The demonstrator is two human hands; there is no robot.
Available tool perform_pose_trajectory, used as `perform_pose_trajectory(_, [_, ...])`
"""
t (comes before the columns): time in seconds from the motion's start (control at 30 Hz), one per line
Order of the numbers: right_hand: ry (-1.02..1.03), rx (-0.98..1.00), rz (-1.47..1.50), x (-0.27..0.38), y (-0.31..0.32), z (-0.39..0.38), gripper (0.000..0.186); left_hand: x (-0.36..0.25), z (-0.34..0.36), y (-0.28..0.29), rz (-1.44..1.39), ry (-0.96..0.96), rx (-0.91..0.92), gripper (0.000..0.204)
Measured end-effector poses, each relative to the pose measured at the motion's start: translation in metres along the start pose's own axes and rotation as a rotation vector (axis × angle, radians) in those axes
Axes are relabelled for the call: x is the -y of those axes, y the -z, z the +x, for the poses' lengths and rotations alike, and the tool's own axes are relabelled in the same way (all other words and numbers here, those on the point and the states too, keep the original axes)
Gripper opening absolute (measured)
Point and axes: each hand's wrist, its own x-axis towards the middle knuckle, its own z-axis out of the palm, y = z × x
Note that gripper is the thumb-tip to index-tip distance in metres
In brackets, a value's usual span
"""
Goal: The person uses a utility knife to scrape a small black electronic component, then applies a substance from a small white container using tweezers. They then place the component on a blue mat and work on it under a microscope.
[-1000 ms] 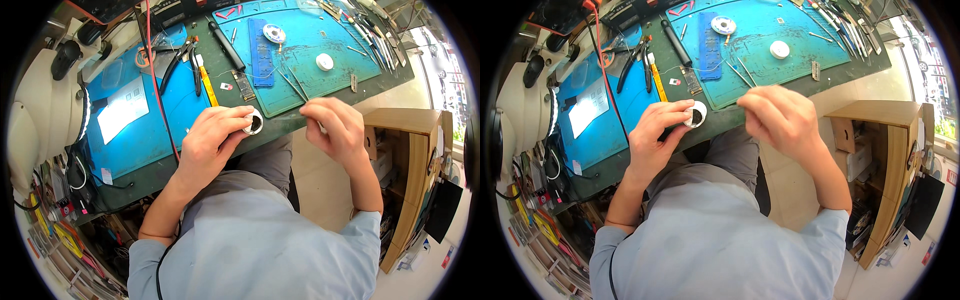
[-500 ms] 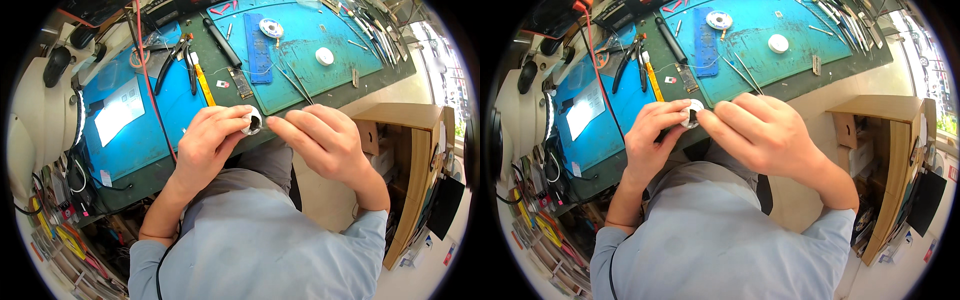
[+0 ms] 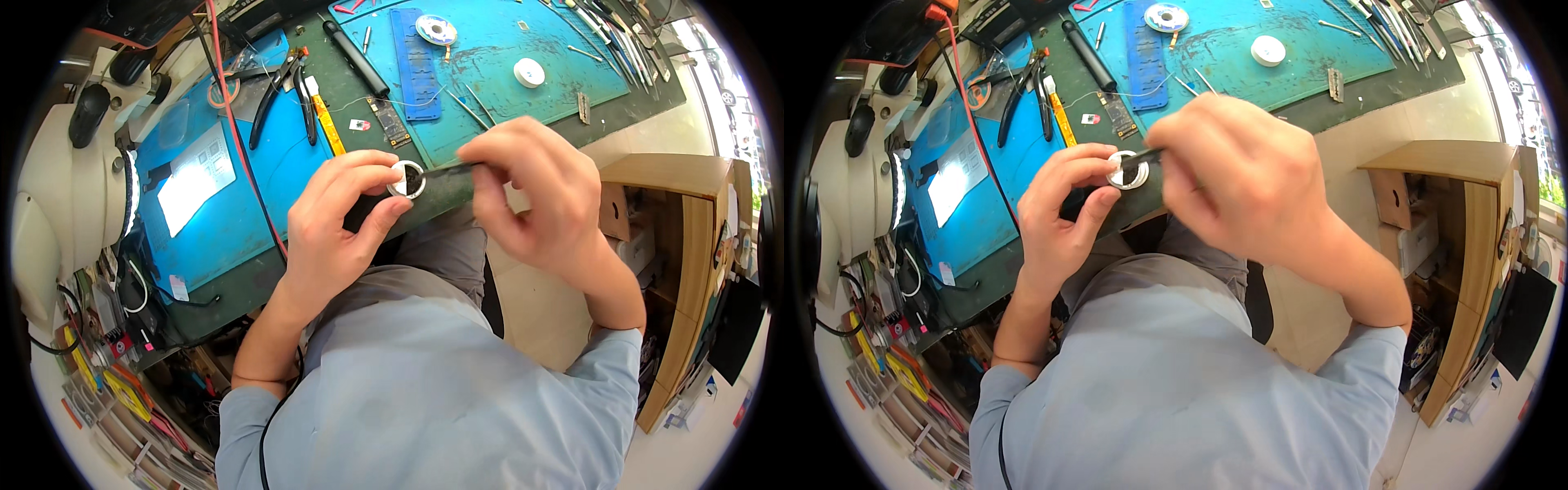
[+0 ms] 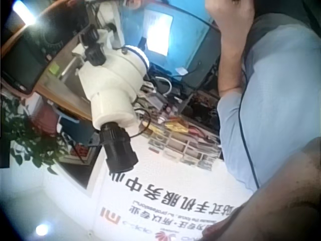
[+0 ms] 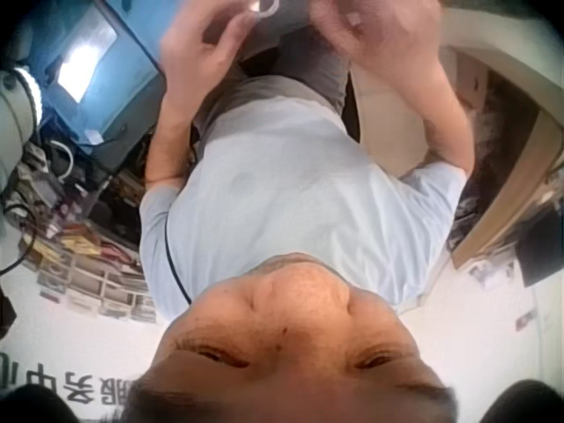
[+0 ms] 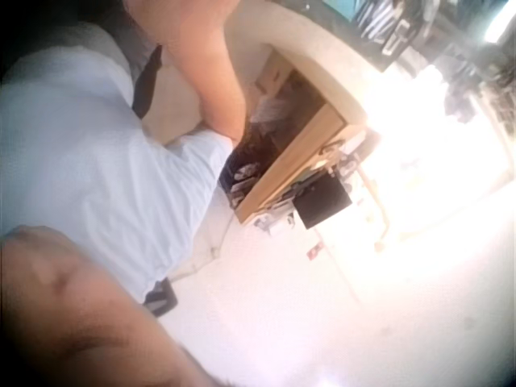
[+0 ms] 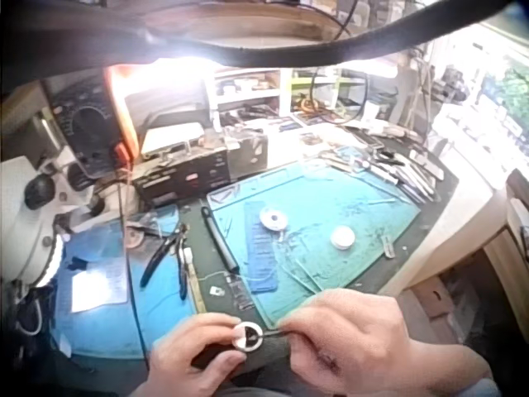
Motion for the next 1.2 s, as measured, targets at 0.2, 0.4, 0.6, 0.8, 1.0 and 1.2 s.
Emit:
perform_pose_trajectory(0.2, [-0.567,-0.155,0.446,0.006,-0.030,-0.048,0.017,-0.016,0.005,-0.014,-0.103,0.179,-0.116,0.022])
perform_pose_trajectory(0.4, [-0.245,-0.063,0.027,0.010,-0.048,-0.049,0.037,-0.028,0.011,-0.008,0.084,0.152,-0.033,0.014])
perform_pose_trajectory(0.6, [-0.180,-0.095,-0.047,0.013,-0.068,-0.045,0.047,-0.031,0.016,-0.005,0.134,0.152,-0.009,0.010])
perform_pose_trajectory(0.8, [-0.212,-0.118,-0.012,0.013,-0.072,-0.047,0.044,-0.016,0.012,0.002,-0.147,0.318,-0.014,0.010])
perform_pose_trajectory(1.0, [-0.206,-0.076,0.020,0.013,-0.067,-0.044,0.044,0.001,0.006,0.008,-0.552,0.510,0.088,0.010])
perform_pose_trajectory(1.2, [-0.148,-0.146,0.150,0.008,-0.070,-0.048,0.050,-0.011,0.006,0.014,-0.623,0.569,0.176,0.010])
